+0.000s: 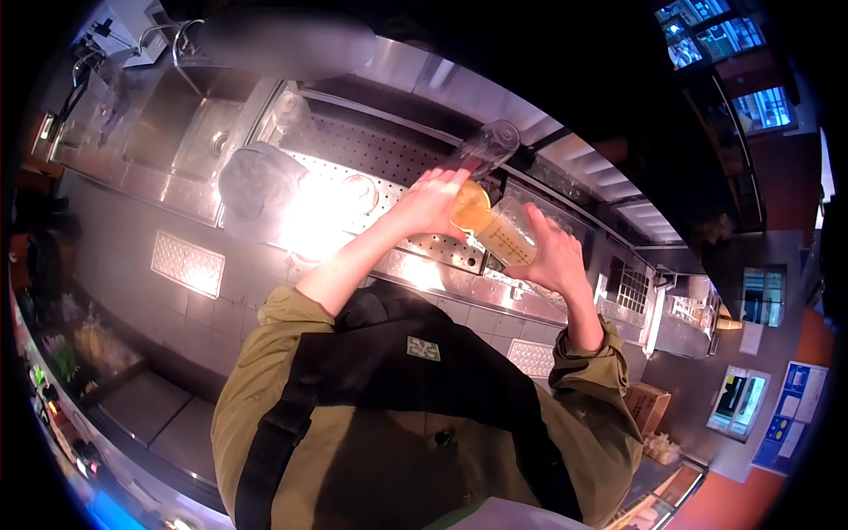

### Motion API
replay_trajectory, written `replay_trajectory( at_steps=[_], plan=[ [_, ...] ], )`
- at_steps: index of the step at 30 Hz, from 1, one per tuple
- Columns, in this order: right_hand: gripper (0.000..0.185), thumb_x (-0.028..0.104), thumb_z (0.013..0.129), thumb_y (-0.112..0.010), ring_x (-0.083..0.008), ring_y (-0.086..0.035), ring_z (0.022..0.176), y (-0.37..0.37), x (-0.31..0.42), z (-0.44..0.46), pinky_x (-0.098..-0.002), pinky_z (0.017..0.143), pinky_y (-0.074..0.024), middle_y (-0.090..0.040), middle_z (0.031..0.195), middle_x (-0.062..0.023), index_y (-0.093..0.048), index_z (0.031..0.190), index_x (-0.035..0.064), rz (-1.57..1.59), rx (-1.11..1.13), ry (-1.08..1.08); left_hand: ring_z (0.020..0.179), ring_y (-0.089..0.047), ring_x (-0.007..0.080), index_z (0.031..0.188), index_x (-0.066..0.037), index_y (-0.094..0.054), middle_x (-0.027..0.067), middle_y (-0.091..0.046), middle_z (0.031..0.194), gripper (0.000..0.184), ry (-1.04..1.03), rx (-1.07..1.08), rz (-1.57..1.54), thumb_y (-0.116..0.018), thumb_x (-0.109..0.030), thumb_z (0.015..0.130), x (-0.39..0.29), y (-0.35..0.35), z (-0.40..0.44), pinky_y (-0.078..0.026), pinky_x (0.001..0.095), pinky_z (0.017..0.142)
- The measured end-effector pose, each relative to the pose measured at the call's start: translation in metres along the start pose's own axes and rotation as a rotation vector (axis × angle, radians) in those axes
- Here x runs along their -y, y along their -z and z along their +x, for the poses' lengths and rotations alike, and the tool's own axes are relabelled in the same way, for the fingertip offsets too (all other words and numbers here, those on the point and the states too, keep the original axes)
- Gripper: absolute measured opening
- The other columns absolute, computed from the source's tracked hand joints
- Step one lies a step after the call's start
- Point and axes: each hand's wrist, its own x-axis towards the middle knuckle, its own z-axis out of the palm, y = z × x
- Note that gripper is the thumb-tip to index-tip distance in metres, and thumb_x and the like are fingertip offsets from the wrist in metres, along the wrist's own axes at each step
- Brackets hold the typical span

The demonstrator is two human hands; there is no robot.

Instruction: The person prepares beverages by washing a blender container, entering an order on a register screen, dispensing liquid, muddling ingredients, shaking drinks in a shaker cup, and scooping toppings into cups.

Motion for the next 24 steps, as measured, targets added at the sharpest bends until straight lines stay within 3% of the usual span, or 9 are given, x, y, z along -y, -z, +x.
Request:
replay_trajectory(
  at_steps=[4,8,11,12,15,17,18,22,24],
  plan=[
    [0.102,0.032,0.047,-0.083,-0.0353,-0.061,0.102,0.001,-0.001,-0.001,-0.0419,0.082,-0.0491,-0.060,0.116,-0.0178,-0.038,0.136,0.0115,0.007,0.012,-0.007,0.113,-0.051,0.0366,0.131,-0.004,-0.035,0.0193,-0.053,0.118,0.098,0.007,-0.045,-0.002,-0.087,-0.030,0.052,-0.003,-0.014,0.000,-0.045,0.0476,0.091],
    [0.103,0.030,0.047,-0.084,-0.0341,-0.059,0.106,0.001,-0.003,-0.008,-0.0407,0.085,-0.0483,-0.058,0.120,-0.0168,-0.037,0.137,0.0116,0.050,-0.014,-0.004,0.110,-0.053,0.0364,0.135,-0.007,-0.031,0.0179,-0.053,0.116,0.099,0.037,-0.125,-0.015,-0.084,-0.027,0.054,-0.010,-0.015,-0.003,-0.047,0.0451,0.088],
    [0.105,0.026,0.047,-0.085,-0.0323,-0.058,0.108,-0.012,-0.018,-0.010,-0.0392,0.089,-0.0472,-0.058,0.121,-0.0157,-0.036,0.138,0.0112,0.251,-0.154,0.127,0.107,-0.054,0.0365,0.137,-0.008,-0.029,0.0167,-0.054,0.114,0.099,0.038,-0.230,-0.058,-0.082,-0.025,0.056,-0.014,-0.015,-0.016,-0.047,0.0442,0.088],
    [0.102,0.026,0.050,-0.085,-0.0334,-0.056,0.111,-0.011,-0.020,-0.010,-0.0431,0.091,-0.0457,-0.055,0.121,-0.0197,-0.036,0.137,0.0111,0.362,-0.138,0.165,0.106,-0.054,0.0365,0.137,-0.008,-0.028,0.0164,-0.054,0.114,0.099,0.057,-0.246,-0.083,-0.082,-0.024,0.056,-0.020,-0.009,-0.023,-0.047,0.0443,0.087],
    [0.103,0.024,0.049,-0.087,-0.0292,-0.057,0.109,-0.027,-0.033,-0.008,-0.0404,0.093,-0.0443,-0.056,0.119,-0.0156,-0.035,0.138,0.0084,0.669,-0.272,0.359,0.107,-0.055,0.0353,0.138,-0.010,-0.028,0.0177,-0.054,0.116,0.100,0.104,-0.378,-0.151,-0.081,-0.023,0.055,-0.032,0.007,-0.051,-0.047,0.0424,0.089],
    [0.105,0.025,0.050,-0.088,-0.0257,-0.053,0.111,-0.035,-0.029,-0.007,-0.0401,0.098,-0.0397,-0.055,0.116,-0.0136,-0.033,0.138,0.0044,0.876,-0.340,0.464,0.109,-0.055,0.0348,0.139,-0.010,-0.028,0.0189,-0.054,0.118,0.101,0.150,-0.498,-0.190,-0.081,-0.023,0.054,-0.040,0.020,-0.080,-0.047,0.0411,0.091],
    [0.110,0.025,0.049,-0.090,-0.0256,-0.049,0.115,-0.039,-0.025,-0.012,-0.0403,0.101,-0.0374,-0.049,0.122,-0.0147,-0.029,0.139,0.0046,0.966,-0.287,0.433,0.112,-0.054,0.0349,0.139,-0.009,-0.028,0.0201,-0.053,0.119,0.101,0.174,-0.546,-0.220,-0.081,-0.023,0.053,-0.044,0.028,-0.099,-0.045,0.0402,0.094],
    [0.115,0.032,0.049,-0.090,-0.0250,-0.049,0.109,-0.052,0.025,-0.019,-0.0393,0.097,-0.0389,-0.049,0.121,-0.0135,-0.027,0.141,0.0052,0.938,-0.255,0.526,0.116,-0.052,0.0321,0.139,-0.004,-0.025,0.0189,-0.048,0.125,0.106,0.266,-0.823,-0.174,-0.084,-0.021,0.052,-0.056,0.081,-0.213,-0.041,0.0388,0.101],
    [0.112,0.028,0.049,-0.089,-0.0257,-0.047,0.114,-0.066,0.067,-0.025,-0.0401,0.100,-0.0365,-0.048,0.125,-0.0134,-0.030,0.141,0.0045,0.952,-0.164,0.607,0.114,-0.053,0.0306,0.139,-0.006,-0.025,0.0184,-0.048,0.124,0.106,0.422,-0.930,-0.148,-0.084,-0.019,0.051,-0.063,0.103,-0.291,-0.040,0.0375,0.103]
  ],
)
